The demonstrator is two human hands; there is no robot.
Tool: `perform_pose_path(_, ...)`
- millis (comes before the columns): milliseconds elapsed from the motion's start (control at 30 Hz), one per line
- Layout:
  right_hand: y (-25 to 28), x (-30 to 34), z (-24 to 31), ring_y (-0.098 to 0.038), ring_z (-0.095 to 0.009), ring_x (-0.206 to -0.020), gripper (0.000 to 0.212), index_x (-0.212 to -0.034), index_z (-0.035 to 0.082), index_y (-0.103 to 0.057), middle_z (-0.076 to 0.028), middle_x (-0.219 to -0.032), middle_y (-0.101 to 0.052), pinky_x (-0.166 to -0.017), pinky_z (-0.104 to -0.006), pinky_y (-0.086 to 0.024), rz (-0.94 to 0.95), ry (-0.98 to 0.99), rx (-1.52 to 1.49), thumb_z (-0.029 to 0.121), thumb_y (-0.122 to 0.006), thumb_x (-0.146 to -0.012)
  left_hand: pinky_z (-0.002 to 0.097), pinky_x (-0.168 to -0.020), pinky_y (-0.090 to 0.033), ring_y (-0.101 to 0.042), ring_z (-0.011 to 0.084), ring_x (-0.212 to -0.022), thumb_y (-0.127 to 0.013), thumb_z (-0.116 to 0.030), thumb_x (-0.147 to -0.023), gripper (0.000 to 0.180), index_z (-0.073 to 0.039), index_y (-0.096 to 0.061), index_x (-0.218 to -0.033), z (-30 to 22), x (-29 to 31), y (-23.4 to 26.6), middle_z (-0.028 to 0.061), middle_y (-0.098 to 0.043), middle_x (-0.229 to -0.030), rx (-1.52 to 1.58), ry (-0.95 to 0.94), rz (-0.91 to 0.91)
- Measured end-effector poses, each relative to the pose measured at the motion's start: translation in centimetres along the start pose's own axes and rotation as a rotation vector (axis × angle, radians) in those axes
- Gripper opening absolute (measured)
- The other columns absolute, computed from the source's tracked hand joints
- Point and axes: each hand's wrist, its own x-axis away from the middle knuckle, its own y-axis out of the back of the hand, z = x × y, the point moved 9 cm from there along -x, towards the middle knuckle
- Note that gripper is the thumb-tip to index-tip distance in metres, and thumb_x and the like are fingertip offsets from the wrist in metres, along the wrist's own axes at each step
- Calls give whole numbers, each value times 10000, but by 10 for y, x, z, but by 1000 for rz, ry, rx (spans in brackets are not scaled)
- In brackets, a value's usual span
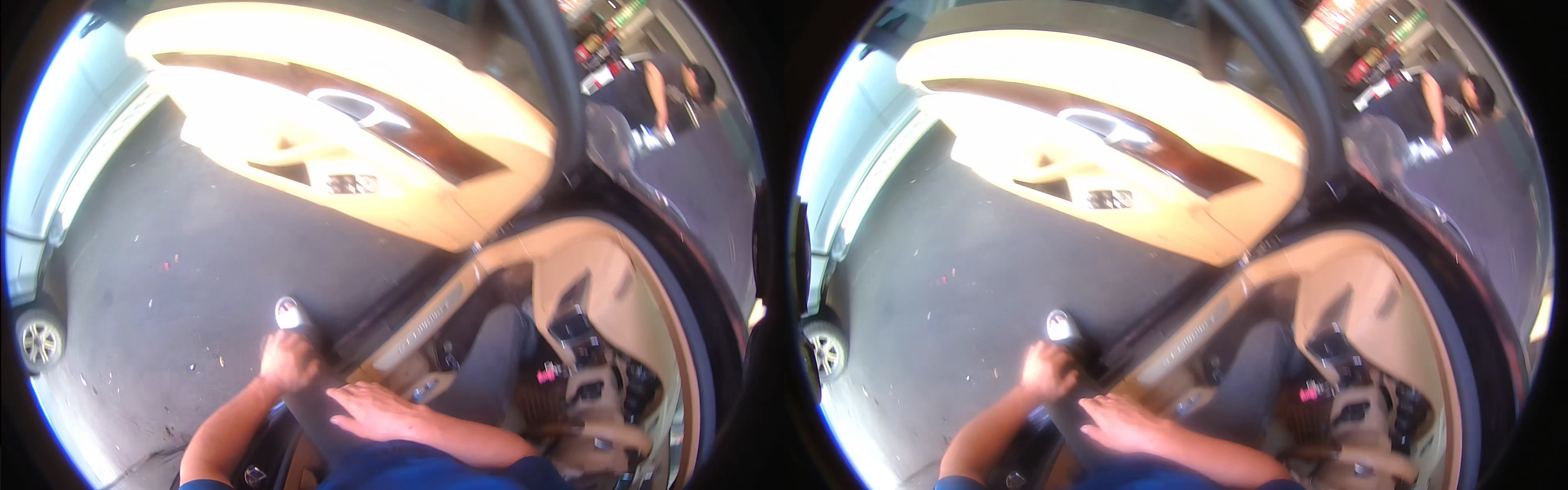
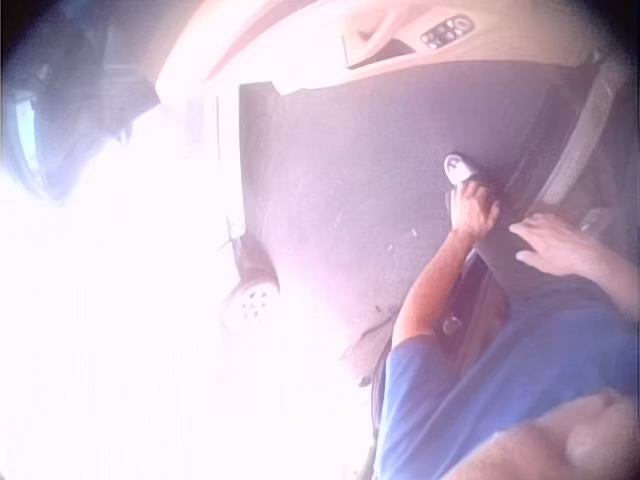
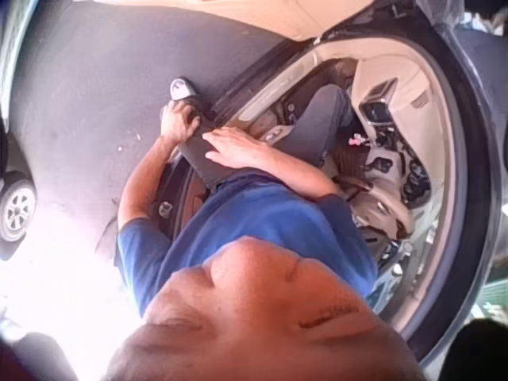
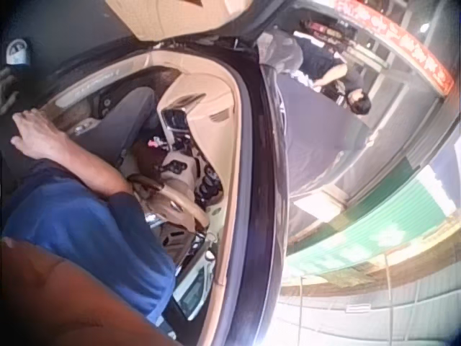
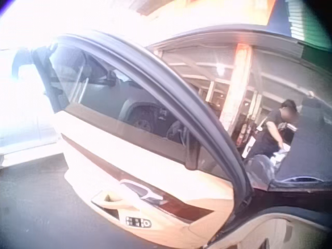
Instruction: The person connects jumper cables to the car battery terminals under the open hood, then enters the car to attempt starting the engine. After the engine starts, the person drives the car forward and parks it.
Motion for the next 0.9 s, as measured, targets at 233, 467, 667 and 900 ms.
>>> perform_pose_path(233,63,-156,62,-650,-422,-1237,498,-1397,-28,-589,-249,-1305,-697,-1076,-524,-513,256,191,113,317,-660,-1046,452,-956,-510,-634,292,-1117,-710,-429,-845,300,-176,-789,-985,52,-8,-4,6,-714,-1072,142,-69,-24)
perform_pose_path(467,131,-155,123,-641,-457,-1279,601,-1524,-26,-539,-269,-1400,-674,-1111,-530,-517,427,112,386,372,-610,-1079,520,-1051,-478,-612,294,-1248,-604,-480,-964,380,-181,-793,-1104,124,16,6,75,-716,-1212,294,395,134)
perform_pose_path(667,159,-139,231,-636,-435,-1334,608,-1505,-31,-563,-277,-1439,-665,-1136,-512,-512,532,61,510,396,-618,-1075,560,-1157,-456,-546,349,-1430,-585,-509,-1002,535,-178,-738,-1393,112,114,39,181,-594,-1517,621,965,125)
perform_pose_path(900,191,-166,352,-638,-440,-1336,610,-1480,-46,-579,-282,-1433,-668,-1144,-519,-514,561,287,604,401,-611,-1065,465,-1113,-548,-700,360,-1275,-658,-413,-972,438,-109,-813,-1247,95,253,124,175,-766,-1308,913,1249,14)
